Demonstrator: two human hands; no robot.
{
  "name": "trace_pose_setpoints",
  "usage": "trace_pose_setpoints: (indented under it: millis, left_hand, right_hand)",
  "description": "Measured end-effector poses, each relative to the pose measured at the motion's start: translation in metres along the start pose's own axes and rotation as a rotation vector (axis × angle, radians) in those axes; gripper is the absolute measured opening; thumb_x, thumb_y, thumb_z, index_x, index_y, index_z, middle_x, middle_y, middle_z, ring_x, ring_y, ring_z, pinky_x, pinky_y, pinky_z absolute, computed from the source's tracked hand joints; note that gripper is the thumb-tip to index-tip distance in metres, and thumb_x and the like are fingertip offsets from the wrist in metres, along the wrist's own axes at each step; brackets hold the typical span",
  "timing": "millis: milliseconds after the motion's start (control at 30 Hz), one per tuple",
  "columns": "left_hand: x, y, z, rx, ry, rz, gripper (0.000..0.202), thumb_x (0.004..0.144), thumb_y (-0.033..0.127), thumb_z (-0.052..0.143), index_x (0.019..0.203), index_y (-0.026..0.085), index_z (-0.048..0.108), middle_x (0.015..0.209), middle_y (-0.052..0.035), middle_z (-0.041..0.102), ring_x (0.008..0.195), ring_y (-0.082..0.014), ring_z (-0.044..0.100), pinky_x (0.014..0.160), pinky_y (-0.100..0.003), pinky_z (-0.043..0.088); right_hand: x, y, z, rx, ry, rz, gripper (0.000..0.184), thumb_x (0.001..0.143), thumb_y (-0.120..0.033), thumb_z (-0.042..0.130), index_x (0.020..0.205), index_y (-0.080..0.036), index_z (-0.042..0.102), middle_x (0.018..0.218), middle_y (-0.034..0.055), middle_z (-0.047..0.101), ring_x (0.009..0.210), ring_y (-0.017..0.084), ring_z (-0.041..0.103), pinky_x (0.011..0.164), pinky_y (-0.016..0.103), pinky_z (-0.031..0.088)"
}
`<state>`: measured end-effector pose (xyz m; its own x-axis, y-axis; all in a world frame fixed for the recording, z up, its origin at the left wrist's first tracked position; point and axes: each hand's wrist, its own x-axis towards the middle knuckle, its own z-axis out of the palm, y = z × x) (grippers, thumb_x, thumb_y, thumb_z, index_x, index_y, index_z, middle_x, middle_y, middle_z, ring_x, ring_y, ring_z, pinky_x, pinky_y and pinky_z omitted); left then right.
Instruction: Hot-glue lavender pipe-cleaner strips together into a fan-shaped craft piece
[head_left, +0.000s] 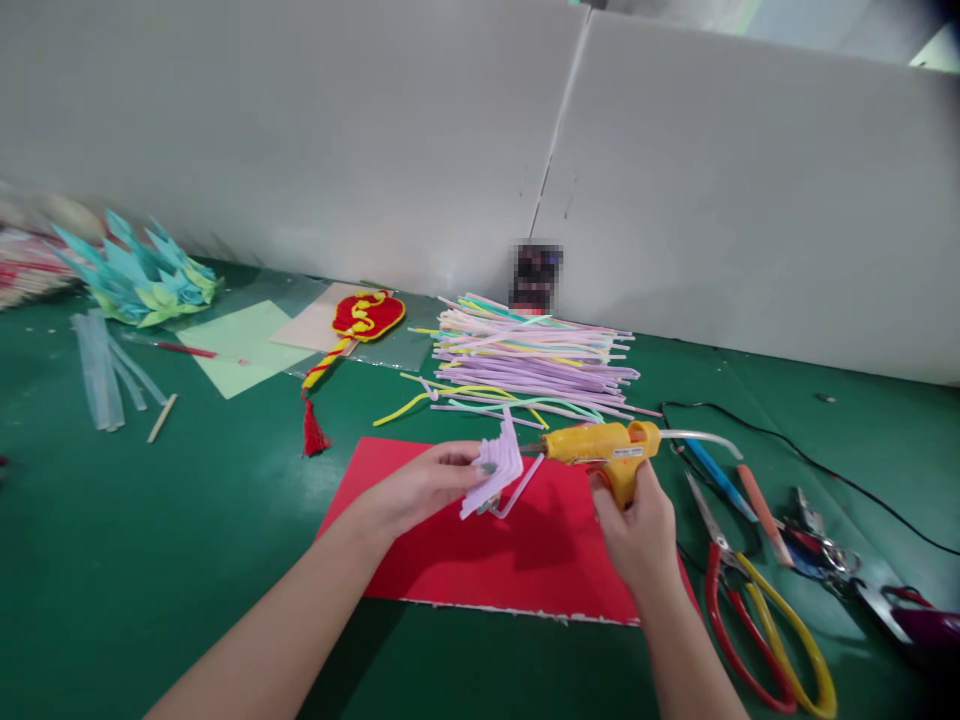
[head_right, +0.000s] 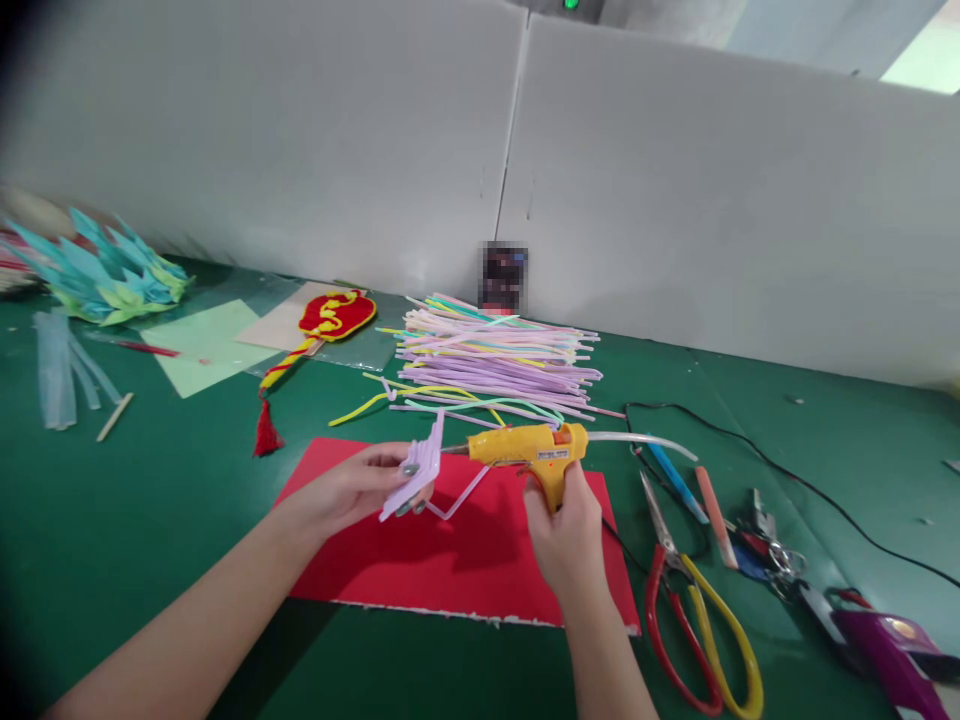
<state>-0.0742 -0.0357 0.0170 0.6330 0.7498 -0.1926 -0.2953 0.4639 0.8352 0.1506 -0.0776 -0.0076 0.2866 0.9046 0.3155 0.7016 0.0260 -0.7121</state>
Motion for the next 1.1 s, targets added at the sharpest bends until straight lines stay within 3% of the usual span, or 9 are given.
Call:
trace_pose_setpoints:
  millis: [133, 233, 333, 500, 600, 833, 1100]
  left_hand:
    - [0.0, 0.001, -0.002, -0.026, -0.031, 0.028, 0.024, 0.063, 0.032, 0.072, 0.072, 0.011, 0.066, 0.062, -0.0037, 0.061, 0.048, -0.0071, 0.045, 0.051, -0.022, 0.033]
    - [0.0, 0.001, -0.007, -0.079, -0.056, 0.069, 0.023, 0.066, 0.031, 0.069, 0.07, 0.009, 0.064, 0.061, -0.0053, 0.059, 0.055, -0.0106, 0.05, 0.054, -0.023, 0.034]
    - [0.001, 0.001, -0.011, -0.122, -0.053, 0.122, 0.02, 0.068, 0.028, 0.068, 0.071, 0.009, 0.063, 0.061, -0.0055, 0.057, 0.062, -0.0135, 0.053, 0.059, -0.025, 0.036]
    - [0.002, -0.001, -0.013, -0.148, -0.064, 0.178, 0.019, 0.07, 0.028, 0.066, 0.074, 0.01, 0.062, 0.065, -0.0058, 0.057, 0.064, -0.0147, 0.054, 0.063, -0.027, 0.038]
    - [0.002, -0.002, -0.013, -0.173, -0.052, 0.184, 0.018, 0.069, 0.027, 0.068, 0.075, 0.01, 0.063, 0.066, -0.0056, 0.057, 0.064, -0.015, 0.054, 0.063, -0.028, 0.039]
    - [0.002, -0.001, -0.011, -0.188, 0.03, 0.151, 0.021, 0.064, 0.025, 0.072, 0.074, 0.009, 0.063, 0.065, -0.0053, 0.059, 0.063, -0.0148, 0.055, 0.062, -0.027, 0.039]
    - [0.004, -0.002, -0.01, -0.222, 0.058, 0.199, 0.015, 0.07, 0.021, 0.067, 0.078, 0.01, 0.062, 0.064, -0.0032, 0.057, 0.061, -0.0129, 0.054, 0.061, -0.026, 0.039]
  right_hand:
    - [0.001, -0.005, -0.001, -0.057, 0.031, 0.007, 0.017, 0.071, -0.033, 0.052, 0.079, -0.019, 0.049, 0.056, -0.0028, 0.05, 0.046, 0.012, 0.046, 0.043, 0.023, 0.037]
    - [0.003, -0.009, -0.001, -0.125, 0.064, 0.035, 0.028, 0.07, -0.04, 0.055, 0.086, -0.018, 0.051, 0.057, -0.0027, 0.05, 0.047, 0.013, 0.047, 0.045, 0.024, 0.037]
    - [0.006, -0.009, 0.001, -0.182, 0.069, 0.047, 0.042, 0.07, -0.049, 0.056, 0.096, -0.016, 0.051, 0.063, 0.0001, 0.054, 0.051, 0.015, 0.049, 0.048, 0.025, 0.038]
    - [0.007, 0.003, 0.009, -0.307, 0.027, 0.033, 0.046, 0.072, -0.059, 0.051, 0.09, -0.016, 0.053, 0.077, 0.0077, 0.058, 0.068, 0.021, 0.054, 0.056, 0.03, 0.04]
    - [0.007, 0.01, 0.016, -0.294, 0.039, 0.015, 0.05, 0.072, -0.06, 0.051, 0.093, -0.015, 0.055, 0.083, 0.009, 0.06, 0.074, 0.022, 0.055, 0.063, 0.031, 0.041]
    - [0.001, 0.005, 0.029, -0.267, -0.033, 0.055, 0.056, 0.071, -0.062, 0.049, 0.104, -0.017, 0.05, 0.085, 0.008, 0.062, 0.075, 0.024, 0.057, 0.056, 0.029, 0.04]
    - [0.004, 0.009, 0.039, -0.369, 0.009, -0.163, 0.046, 0.078, -0.055, 0.048, 0.098, -0.014, 0.055, 0.088, 0.0116, 0.059, 0.085, 0.025, 0.052, 0.074, 0.036, 0.041]
